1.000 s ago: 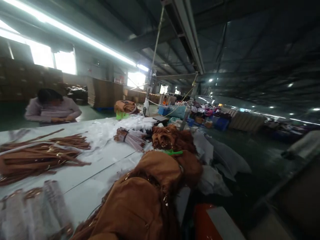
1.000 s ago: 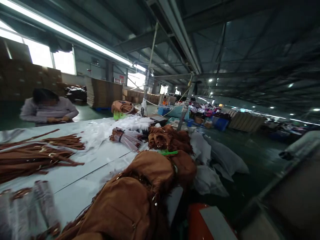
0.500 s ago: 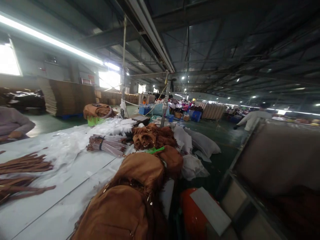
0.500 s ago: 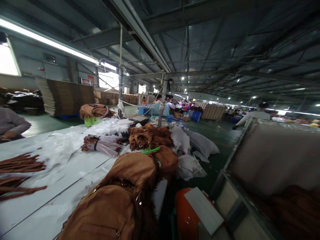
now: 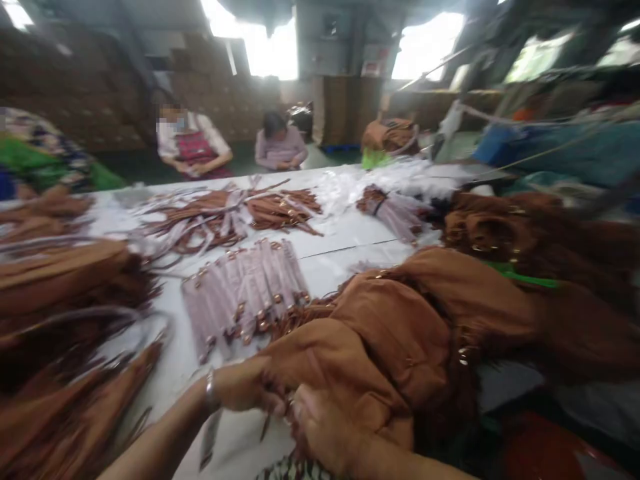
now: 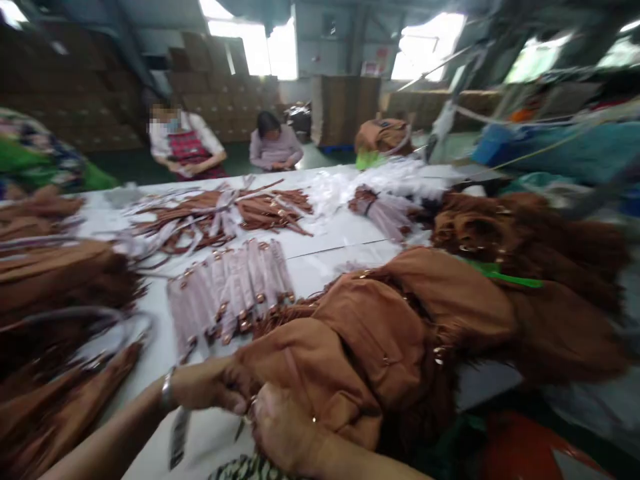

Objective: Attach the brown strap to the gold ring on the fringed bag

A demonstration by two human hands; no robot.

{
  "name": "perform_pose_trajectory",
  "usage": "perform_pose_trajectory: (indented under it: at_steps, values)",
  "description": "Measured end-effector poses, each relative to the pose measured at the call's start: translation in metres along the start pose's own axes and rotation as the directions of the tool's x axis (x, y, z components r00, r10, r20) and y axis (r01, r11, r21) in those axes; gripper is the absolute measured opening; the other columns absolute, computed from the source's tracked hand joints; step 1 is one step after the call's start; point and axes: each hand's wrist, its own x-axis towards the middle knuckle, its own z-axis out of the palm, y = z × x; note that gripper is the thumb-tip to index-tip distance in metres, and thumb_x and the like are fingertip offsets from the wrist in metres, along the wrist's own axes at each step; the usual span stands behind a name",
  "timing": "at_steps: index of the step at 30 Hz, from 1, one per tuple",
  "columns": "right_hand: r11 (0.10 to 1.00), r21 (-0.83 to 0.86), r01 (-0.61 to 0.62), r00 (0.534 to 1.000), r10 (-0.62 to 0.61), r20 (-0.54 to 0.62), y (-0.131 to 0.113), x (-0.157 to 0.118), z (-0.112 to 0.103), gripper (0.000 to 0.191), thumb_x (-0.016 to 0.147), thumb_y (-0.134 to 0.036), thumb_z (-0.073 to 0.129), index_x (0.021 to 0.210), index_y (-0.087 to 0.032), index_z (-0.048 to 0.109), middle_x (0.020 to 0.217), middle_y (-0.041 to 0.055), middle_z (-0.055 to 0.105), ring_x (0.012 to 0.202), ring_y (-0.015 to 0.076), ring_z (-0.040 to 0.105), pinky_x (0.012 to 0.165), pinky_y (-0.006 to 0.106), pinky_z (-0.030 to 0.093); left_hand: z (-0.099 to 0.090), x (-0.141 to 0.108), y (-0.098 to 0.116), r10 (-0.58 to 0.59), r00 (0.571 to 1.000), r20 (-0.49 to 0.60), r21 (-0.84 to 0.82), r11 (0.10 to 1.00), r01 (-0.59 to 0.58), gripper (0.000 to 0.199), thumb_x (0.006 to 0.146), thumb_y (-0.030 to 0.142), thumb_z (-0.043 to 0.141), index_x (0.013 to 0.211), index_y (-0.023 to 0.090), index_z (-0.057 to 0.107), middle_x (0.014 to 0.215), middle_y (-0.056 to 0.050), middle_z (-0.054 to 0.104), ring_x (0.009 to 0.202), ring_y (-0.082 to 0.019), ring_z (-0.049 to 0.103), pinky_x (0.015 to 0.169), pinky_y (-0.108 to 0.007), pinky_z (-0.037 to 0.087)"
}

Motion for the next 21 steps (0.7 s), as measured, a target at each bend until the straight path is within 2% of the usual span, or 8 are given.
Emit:
perform_pose_trajectory:
  at_steps: [2,4,7,11,16,18,21]
  values:
    - [0.996,-0.050,-0.076,0.996,0.078,0.050,0.006,0.005,0.010,0.026,0.091,-0.029,0.033,0.074,-0.017,0.048,0.065,-0.0005,0.053,0.057,0.0111,0.049,0.052,0.024,0.039,0.017,-0.034,-0.019,-0.060,0.998,-0.035,-0.091,0.994,0.056,0.043,0.073,0.053,0.059,0.072,0.009,0.062,0.057,0.002,0.051,0.050,-0.007,0.041,0.046,-0.020,0.032]
    - [0.988,-0.121,-0.097,0.994,0.103,0.042,0.011,0.007,0.013,0.025,0.090,-0.030,0.032,0.072,-0.019,0.046,0.066,0.0001,0.053,0.062,0.0127,0.050,0.055,0.024,0.038,0.029,-0.045,-0.029,-0.094,0.994,-0.053,-0.157,0.984,0.085,0.045,0.072,0.055,0.059,0.071,0.010,0.063,0.056,0.003,0.048,0.050,-0.007,0.038,0.046,-0.019,0.028]
    - [0.984,-0.164,-0.076,0.995,0.085,0.045,0.017,0.008,0.011,0.026,0.089,-0.033,0.033,0.071,-0.019,0.046,0.068,0.0004,0.054,0.066,0.0140,0.050,0.059,0.025,0.038,0.041,-0.045,-0.035,-0.145,0.981,-0.128,-0.182,0.976,0.121,0.044,0.071,0.055,0.060,0.072,0.012,0.061,0.055,0.004,0.045,0.051,-0.008,0.037,0.046,-0.019,0.028]
    - [0.985,-0.164,-0.060,0.996,0.068,0.049,0.017,0.005,0.013,0.028,0.089,-0.034,0.031,0.071,-0.019,0.046,0.068,0.0003,0.053,0.066,0.0142,0.050,0.061,0.026,0.038,0.054,-0.048,-0.037,-0.108,0.970,-0.218,-0.174,0.982,0.070,0.044,0.074,0.055,0.056,0.072,0.011,0.061,0.056,0.004,0.042,0.054,-0.008,0.034,0.048,-0.018,0.028]
    - [0.993,-0.113,-0.039,0.995,0.050,0.090,0.012,0.001,0.015,0.027,0.087,-0.034,0.033,0.067,-0.020,0.045,0.063,-0.0011,0.050,0.062,0.0134,0.049,0.060,0.026,0.037,0.065,-0.053,-0.039,-0.100,0.983,-0.157,-0.273,0.961,0.054,0.046,0.072,0.057,0.057,0.069,0.011,0.060,0.056,0.004,0.042,0.053,-0.007,0.034,0.049,-0.018,0.028]
    - [0.994,-0.095,-0.062,0.996,0.067,0.054,0.012,0.000,0.014,0.027,0.087,-0.035,0.033,0.069,-0.020,0.045,0.064,-0.0009,0.051,0.062,0.0136,0.049,0.059,0.026,0.038,0.074,-0.051,-0.037,-0.070,0.969,-0.239,-0.292,0.956,-0.003,0.046,0.073,0.056,0.057,0.068,0.010,0.059,0.056,0.004,0.041,0.054,-0.007,0.034,0.051,-0.019,0.028]
    - [0.993,-0.078,-0.094,0.995,0.096,0.021,0.014,-0.001,0.013,0.027,0.088,-0.035,0.033,0.070,-0.020,0.046,0.065,-0.0005,0.052,0.063,0.0139,0.049,0.060,0.026,0.039,0.091,-0.048,-0.032,-0.070,0.915,-0.397,-0.368,0.926,-0.089,0.046,0.075,0.056,0.054,0.067,0.010,0.057,0.056,0.005,0.037,0.054,-0.007,0.029,0.051,-0.020,0.026]
